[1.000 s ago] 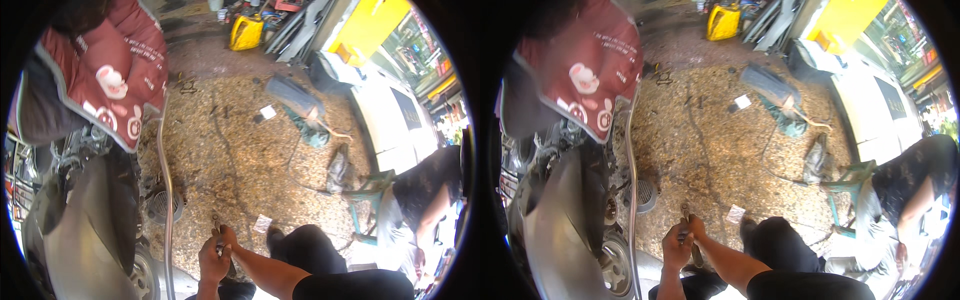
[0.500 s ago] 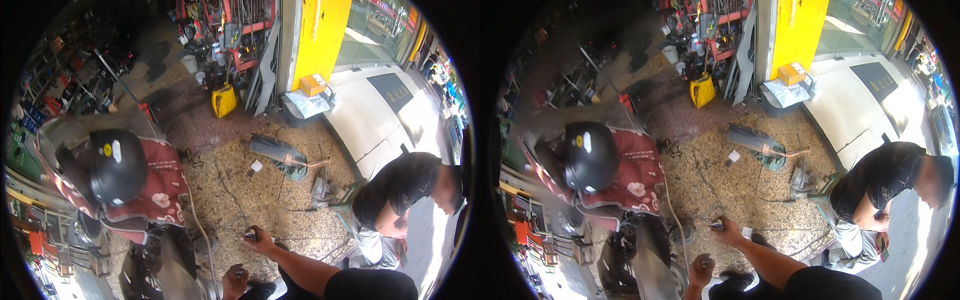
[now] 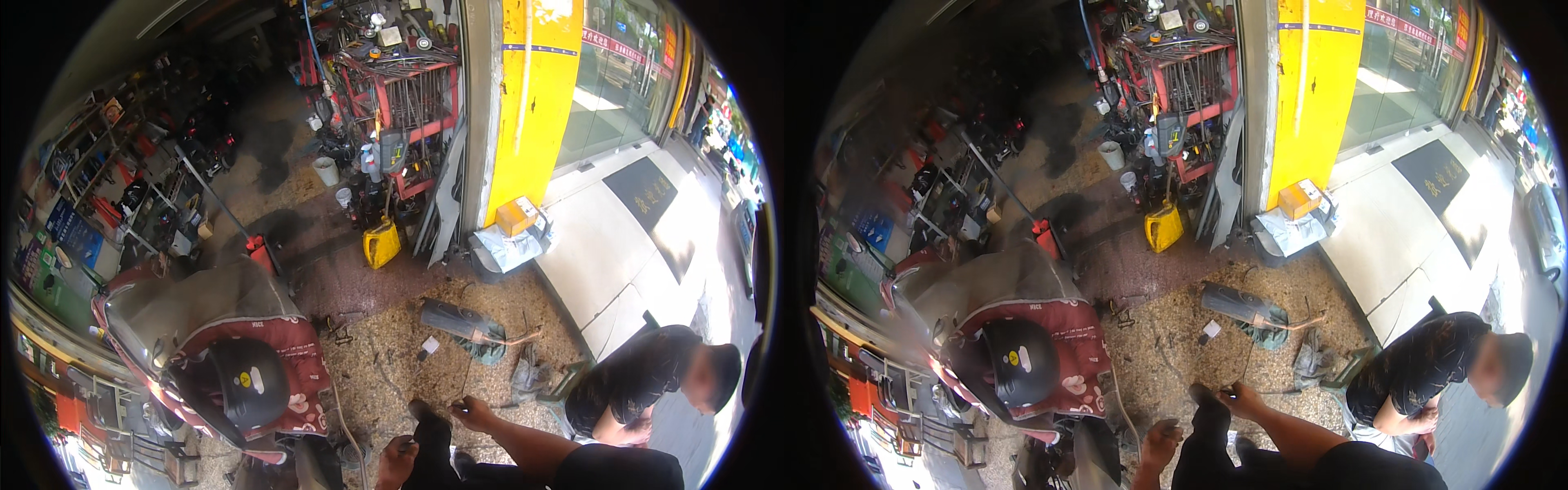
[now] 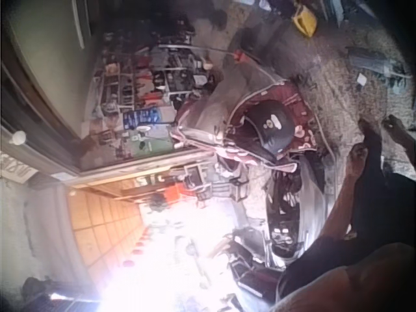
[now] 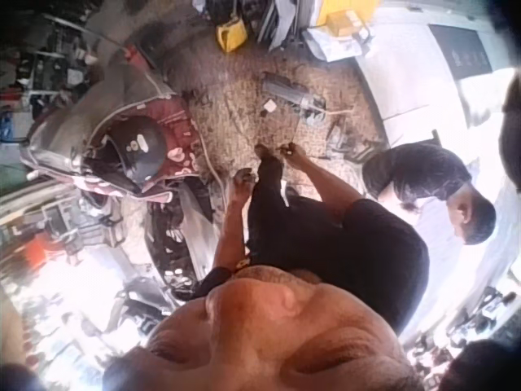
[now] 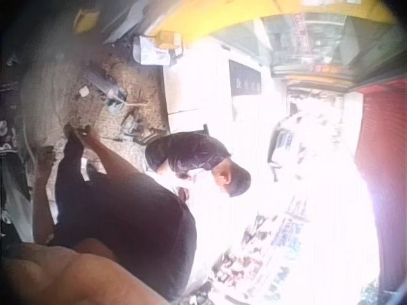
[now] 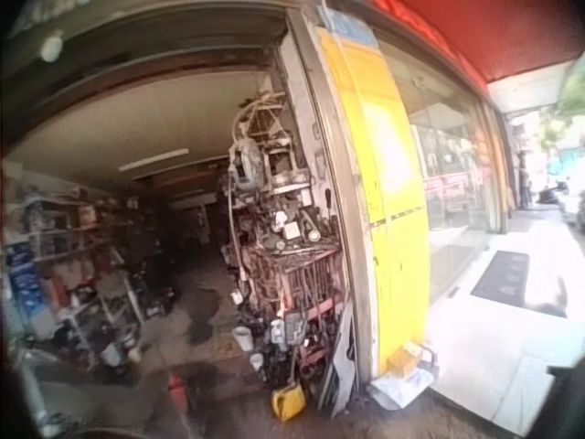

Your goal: The person repairs a scooter by using a cordless impact wrench to remove and install bolts on the front fairing and undercarriage. They retrieve a wrench from a tool rack, use a hammer to tap a metal bar, and manipulate various fasteners and panels while working in a cluttered repair shop.

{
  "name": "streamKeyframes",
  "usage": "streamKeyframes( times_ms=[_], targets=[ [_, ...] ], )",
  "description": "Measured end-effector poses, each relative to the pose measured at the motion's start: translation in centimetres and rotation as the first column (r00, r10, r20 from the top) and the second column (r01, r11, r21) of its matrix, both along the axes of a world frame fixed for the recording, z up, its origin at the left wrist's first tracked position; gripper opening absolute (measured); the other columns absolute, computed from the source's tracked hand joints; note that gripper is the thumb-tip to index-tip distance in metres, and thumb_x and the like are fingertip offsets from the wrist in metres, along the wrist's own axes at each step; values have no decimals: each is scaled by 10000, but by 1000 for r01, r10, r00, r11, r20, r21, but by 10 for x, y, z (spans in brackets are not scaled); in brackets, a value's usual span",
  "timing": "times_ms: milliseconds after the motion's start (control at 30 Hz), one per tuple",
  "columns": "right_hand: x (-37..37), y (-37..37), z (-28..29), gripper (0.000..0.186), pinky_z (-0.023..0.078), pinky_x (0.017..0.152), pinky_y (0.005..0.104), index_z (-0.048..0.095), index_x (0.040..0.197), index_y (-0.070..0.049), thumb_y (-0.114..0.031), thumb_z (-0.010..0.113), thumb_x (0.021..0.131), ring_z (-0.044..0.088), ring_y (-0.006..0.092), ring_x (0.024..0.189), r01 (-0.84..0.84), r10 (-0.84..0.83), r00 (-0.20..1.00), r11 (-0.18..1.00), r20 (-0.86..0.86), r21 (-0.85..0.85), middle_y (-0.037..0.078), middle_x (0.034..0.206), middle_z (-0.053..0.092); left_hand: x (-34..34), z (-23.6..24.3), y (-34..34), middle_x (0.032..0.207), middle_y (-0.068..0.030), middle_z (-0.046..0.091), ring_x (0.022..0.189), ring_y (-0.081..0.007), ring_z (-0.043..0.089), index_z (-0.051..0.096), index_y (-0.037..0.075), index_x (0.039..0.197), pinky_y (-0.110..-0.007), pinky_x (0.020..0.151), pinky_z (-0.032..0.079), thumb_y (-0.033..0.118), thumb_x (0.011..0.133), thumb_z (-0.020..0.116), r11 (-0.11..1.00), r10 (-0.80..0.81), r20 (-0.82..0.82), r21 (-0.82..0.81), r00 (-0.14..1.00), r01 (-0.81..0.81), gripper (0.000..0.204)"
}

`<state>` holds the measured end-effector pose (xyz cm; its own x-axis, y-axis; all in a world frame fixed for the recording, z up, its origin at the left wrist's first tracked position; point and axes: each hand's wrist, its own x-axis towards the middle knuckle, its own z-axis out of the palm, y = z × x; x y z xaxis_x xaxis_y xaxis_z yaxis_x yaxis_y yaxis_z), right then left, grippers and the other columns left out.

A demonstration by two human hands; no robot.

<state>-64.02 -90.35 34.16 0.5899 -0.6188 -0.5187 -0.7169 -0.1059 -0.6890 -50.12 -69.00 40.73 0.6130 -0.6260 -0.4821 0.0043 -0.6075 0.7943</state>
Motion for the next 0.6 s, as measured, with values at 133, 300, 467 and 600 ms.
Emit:
streamKeyframes(
  times_ms=[133, 300, 467, 600],
  targets=[
    [8, -56, -12, 604, 492, 812, 473, 640, 943, 13, -581, 620, 840, 639, 424, 949, -45, 37, 996, 994, -77, -102, 268, 921, 662, 54, -40, -53, 936, -142, 708, 864, -253, 691, 656, 26, 1086, -361, 752, 537, 229, 872, 668, 998, 16, -72, -62, 997, -20, 295],
    [26, -143, -8, 641, 473, 905, 464, 641, 1011, 27, -588, 604, 831, 602, 438, 1069, 67, -98, 954, 991, -284, -118, 300, 1072, 638, 158, -32, -187, 884, -111, 707, 850, -236, 691, 652, 47, 991, -352, 768, 529, 196, 856, 643, 973, -83, 248, -189, 965, 133, 201],
    [61, -214, -8, 722, 449, 949, 447, 618, 1114, 14, -634, 595, 797, 574, 409, 1146, 80, -108, 907, 993, -407, -86, 283, 1145, 625, 264, 43, -289, 856, -18, 628, 742, -91, 552, 619, -10, 1079, -268, 654, 456, 123, 918, 608, 920, 100, -79, -372, 992, -122, 209],
    [108, -243, 13, 714, 464, 917, 443, 641, 1092, -7, -653, 590, 793, 601, 395, 1105, 122, -142, 866, 990, -480, -73, 265, 1106, 647, 326, 59, -322, 883, -42, 653, 765, -94, 576, 632, -23, 1026, -262, 675, 469, 110, 903, 628, 862, 172, -17, -481, 985, -159, 181]
  ],
)
